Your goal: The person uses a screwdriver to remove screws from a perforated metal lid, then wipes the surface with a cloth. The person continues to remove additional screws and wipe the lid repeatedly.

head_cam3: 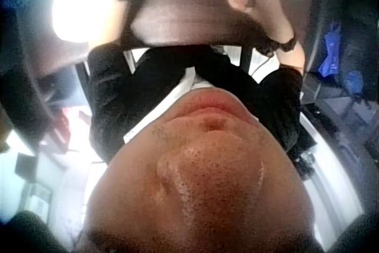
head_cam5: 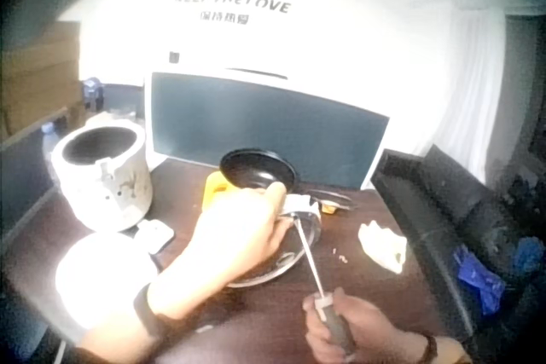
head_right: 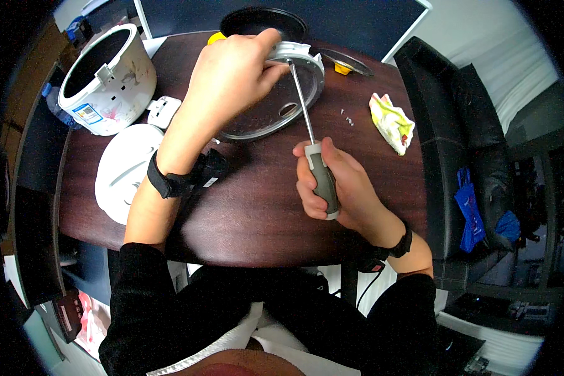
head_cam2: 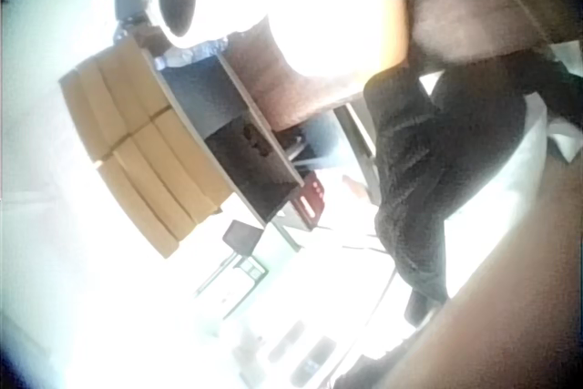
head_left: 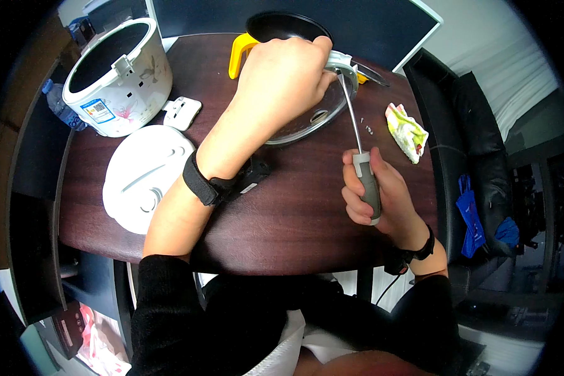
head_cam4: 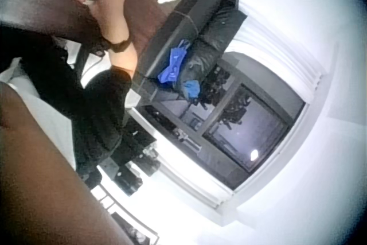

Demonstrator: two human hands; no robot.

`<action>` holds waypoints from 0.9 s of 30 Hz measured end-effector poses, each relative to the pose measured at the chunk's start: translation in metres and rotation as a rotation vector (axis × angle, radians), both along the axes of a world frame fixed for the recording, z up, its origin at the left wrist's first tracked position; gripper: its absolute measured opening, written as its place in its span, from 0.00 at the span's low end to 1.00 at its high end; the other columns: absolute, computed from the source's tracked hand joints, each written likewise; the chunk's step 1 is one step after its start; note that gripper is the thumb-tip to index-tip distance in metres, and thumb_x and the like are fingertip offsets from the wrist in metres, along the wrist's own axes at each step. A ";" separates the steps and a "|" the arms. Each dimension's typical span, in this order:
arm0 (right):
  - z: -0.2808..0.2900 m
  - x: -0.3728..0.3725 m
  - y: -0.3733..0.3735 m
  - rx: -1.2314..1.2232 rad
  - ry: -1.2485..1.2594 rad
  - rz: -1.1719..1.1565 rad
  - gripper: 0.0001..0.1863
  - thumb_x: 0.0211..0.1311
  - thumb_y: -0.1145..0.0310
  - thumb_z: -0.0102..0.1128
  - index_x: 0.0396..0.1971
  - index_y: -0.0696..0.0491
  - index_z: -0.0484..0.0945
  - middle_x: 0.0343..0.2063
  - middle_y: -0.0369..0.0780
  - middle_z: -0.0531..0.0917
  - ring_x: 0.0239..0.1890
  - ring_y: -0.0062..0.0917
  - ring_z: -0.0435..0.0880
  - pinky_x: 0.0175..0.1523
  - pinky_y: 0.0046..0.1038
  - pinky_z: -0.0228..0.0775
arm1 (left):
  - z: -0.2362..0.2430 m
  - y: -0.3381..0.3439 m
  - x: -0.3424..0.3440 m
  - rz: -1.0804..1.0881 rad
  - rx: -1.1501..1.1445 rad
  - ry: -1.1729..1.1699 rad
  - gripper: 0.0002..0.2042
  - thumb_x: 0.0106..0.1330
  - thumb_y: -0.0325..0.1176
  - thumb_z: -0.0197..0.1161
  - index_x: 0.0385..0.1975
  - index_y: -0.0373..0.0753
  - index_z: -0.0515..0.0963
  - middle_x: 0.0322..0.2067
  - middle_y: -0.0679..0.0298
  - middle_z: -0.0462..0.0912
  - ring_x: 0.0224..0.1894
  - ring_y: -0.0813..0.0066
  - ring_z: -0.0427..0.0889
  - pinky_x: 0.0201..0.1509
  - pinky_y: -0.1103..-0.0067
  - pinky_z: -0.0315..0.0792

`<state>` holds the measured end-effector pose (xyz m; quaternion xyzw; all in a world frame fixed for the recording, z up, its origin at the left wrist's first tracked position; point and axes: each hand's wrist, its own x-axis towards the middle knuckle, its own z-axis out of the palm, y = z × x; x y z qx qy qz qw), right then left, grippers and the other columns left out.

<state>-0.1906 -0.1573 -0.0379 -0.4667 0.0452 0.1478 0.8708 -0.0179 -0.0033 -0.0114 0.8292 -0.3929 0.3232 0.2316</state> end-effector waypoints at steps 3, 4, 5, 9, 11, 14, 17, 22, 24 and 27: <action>0.002 -0.005 -0.009 -0.295 -0.043 -0.051 0.22 0.77 0.52 0.36 0.51 0.56 0.66 0.22 0.36 0.71 0.14 0.17 0.67 0.17 0.21 0.58 | -0.001 0.001 0.001 -0.004 -0.012 -0.006 0.13 0.58 0.41 0.66 0.30 0.40 0.73 0.21 0.56 0.81 0.28 0.55 0.83 0.31 0.65 0.76; 0.003 -0.006 -0.013 -0.386 -0.065 -0.064 0.21 0.77 0.53 0.37 0.51 0.56 0.66 0.21 0.36 0.72 0.14 0.17 0.67 0.17 0.21 0.59 | -0.001 0.001 0.001 0.000 -0.018 -0.011 0.13 0.58 0.42 0.66 0.30 0.40 0.73 0.21 0.56 0.81 0.28 0.55 0.83 0.31 0.65 0.76; 0.004 -0.008 -0.016 -0.493 -0.097 -0.075 0.20 0.76 0.55 0.39 0.50 0.57 0.68 0.21 0.36 0.72 0.14 0.17 0.68 0.18 0.20 0.59 | -0.001 0.001 0.002 -0.003 -0.022 -0.009 0.13 0.58 0.42 0.66 0.30 0.40 0.73 0.21 0.56 0.81 0.28 0.55 0.83 0.31 0.65 0.76; 0.012 -0.007 -0.022 -1.028 -0.230 -0.171 0.15 0.74 0.61 0.47 0.44 0.58 0.73 0.20 0.36 0.75 0.16 0.19 0.72 0.22 0.20 0.61 | -0.002 0.001 0.005 -0.014 -0.034 -0.033 0.13 0.58 0.42 0.66 0.30 0.40 0.73 0.20 0.57 0.80 0.28 0.55 0.83 0.30 0.65 0.76; 0.014 -0.004 -0.025 -1.275 -0.316 -0.234 0.13 0.72 0.63 0.50 0.42 0.59 0.75 0.21 0.38 0.77 0.19 0.22 0.76 0.25 0.22 0.64 | -0.002 0.000 0.003 -0.018 -0.032 -0.031 0.13 0.58 0.42 0.66 0.30 0.40 0.73 0.20 0.57 0.80 0.28 0.55 0.83 0.30 0.65 0.76; 0.016 0.000 -0.030 -1.476 -0.413 -0.274 0.12 0.71 0.64 0.53 0.41 0.59 0.75 0.23 0.43 0.80 0.24 0.29 0.80 0.31 0.27 0.68 | -0.001 -0.001 0.001 -0.006 -0.003 0.003 0.13 0.58 0.41 0.66 0.30 0.40 0.73 0.20 0.57 0.80 0.28 0.55 0.83 0.30 0.65 0.76; 0.025 0.002 -0.030 -1.566 -0.426 -0.251 0.13 0.70 0.64 0.53 0.42 0.59 0.75 0.25 0.46 0.81 0.26 0.35 0.81 0.34 0.31 0.70 | 0.001 0.000 -0.001 -0.008 0.003 0.011 0.13 0.58 0.41 0.66 0.30 0.40 0.73 0.20 0.57 0.80 0.28 0.55 0.83 0.30 0.65 0.76; 0.027 0.003 -0.029 -1.642 -0.474 -0.259 0.13 0.70 0.64 0.53 0.42 0.59 0.74 0.26 0.47 0.81 0.27 0.38 0.82 0.34 0.32 0.70 | 0.000 0.000 0.000 -0.004 0.008 0.003 0.12 0.58 0.41 0.66 0.31 0.40 0.73 0.20 0.57 0.81 0.28 0.56 0.83 0.30 0.66 0.76; 0.028 0.003 -0.029 -1.638 -0.476 -0.258 0.13 0.70 0.64 0.54 0.42 0.59 0.74 0.26 0.47 0.81 0.27 0.38 0.82 0.34 0.32 0.70 | -0.001 -0.001 0.000 -0.004 0.009 0.008 0.12 0.58 0.40 0.66 0.31 0.41 0.73 0.20 0.57 0.81 0.27 0.56 0.83 0.30 0.66 0.76; 0.027 0.003 -0.030 -1.635 -0.502 -0.268 0.12 0.70 0.64 0.54 0.42 0.59 0.74 0.25 0.47 0.81 0.27 0.40 0.82 0.33 0.32 0.71 | -0.001 -0.001 0.000 -0.004 0.011 0.006 0.12 0.58 0.40 0.66 0.31 0.41 0.73 0.21 0.57 0.81 0.27 0.56 0.83 0.30 0.66 0.76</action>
